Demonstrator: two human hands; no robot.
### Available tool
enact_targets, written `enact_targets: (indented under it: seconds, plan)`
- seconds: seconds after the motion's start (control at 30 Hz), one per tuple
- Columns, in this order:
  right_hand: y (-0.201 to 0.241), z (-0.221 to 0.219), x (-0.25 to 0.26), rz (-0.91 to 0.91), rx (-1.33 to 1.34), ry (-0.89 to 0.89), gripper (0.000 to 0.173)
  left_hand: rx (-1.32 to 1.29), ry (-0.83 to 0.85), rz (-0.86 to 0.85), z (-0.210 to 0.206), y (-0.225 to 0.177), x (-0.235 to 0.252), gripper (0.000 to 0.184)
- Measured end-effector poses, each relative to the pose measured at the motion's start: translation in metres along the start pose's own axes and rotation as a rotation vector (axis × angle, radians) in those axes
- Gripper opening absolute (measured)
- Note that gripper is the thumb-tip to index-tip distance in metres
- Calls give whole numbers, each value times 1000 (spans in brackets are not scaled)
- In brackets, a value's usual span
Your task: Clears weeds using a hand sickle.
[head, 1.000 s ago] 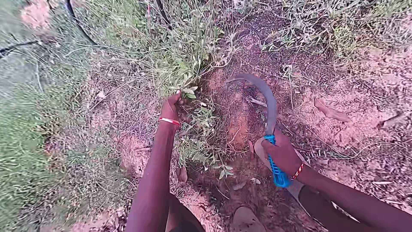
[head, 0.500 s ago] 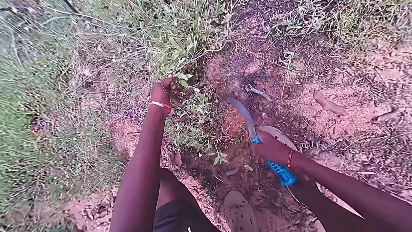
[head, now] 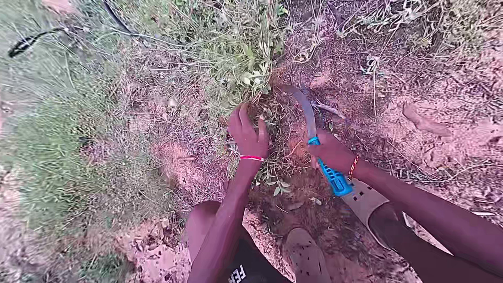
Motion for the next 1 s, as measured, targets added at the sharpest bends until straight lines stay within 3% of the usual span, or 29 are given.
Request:
enact_targets:
  seconds: [0.07, 0.1, 0.2, 0.23, 0.33, 0.43, 0.5, 0.6, 0.7, 0.87, 0.93, 1.0]
  plan:
    - [24, -7, 1, 10, -207, 60, 32, 136, -105, -334, -28, -42, -40, 33]
    - [39, -9, -2, 24, -377, 69, 39, 179, -58, -430, -44, -56, -54, 30]
    - [77, -13, -20, 58, -778, 41, 42, 174, 436, -332, -82, -55, -50, 31]
    - [86, -13, -23, 72, -842, 37, 42, 199, 530, -307, -89, -48, -40, 32]
    - [95, -9, -27, 97, -911, 48, 36, 279, 583, -374, -103, -26, -9, 42]
    - [85, 4, -26, 104, -776, 11, 36, 343, 710, -287, -105, 8, 25, 54]
    - [67, 18, -26, 103, -589, -38, 37, 450, 691, -245, -90, 37, 35, 62]
    - [31, 31, -27, 105, -200, -75, 25, 631, 649, -189, -60, 76, 29, 65]
    - [16, 29, -22, 91, 58, -73, 22, 624, 651, -154, -44, 83, 23, 62]
    - [-7, 8, 21, -23, -48, -4, 25, 634, 636, -175, -45, 84, 22, 59]
    - [-18, -10, 14, -83, -134, 77, 31, 653, 636, -175, -43, 90, 22, 59]
    - [-31, -20, -14, -116, -173, 140, 26, 645, 627, -188, -43, 94, 22, 58]
Point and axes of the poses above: each hand's wrist, its own x-axis towards the middle knuckle, its own z-axis out of the back of the hand, y = z × x, the point moved 7 cm from there along x, towards the middle knuckle, and after that the axes turned 8 degrees about y, right-handed, at the moved point
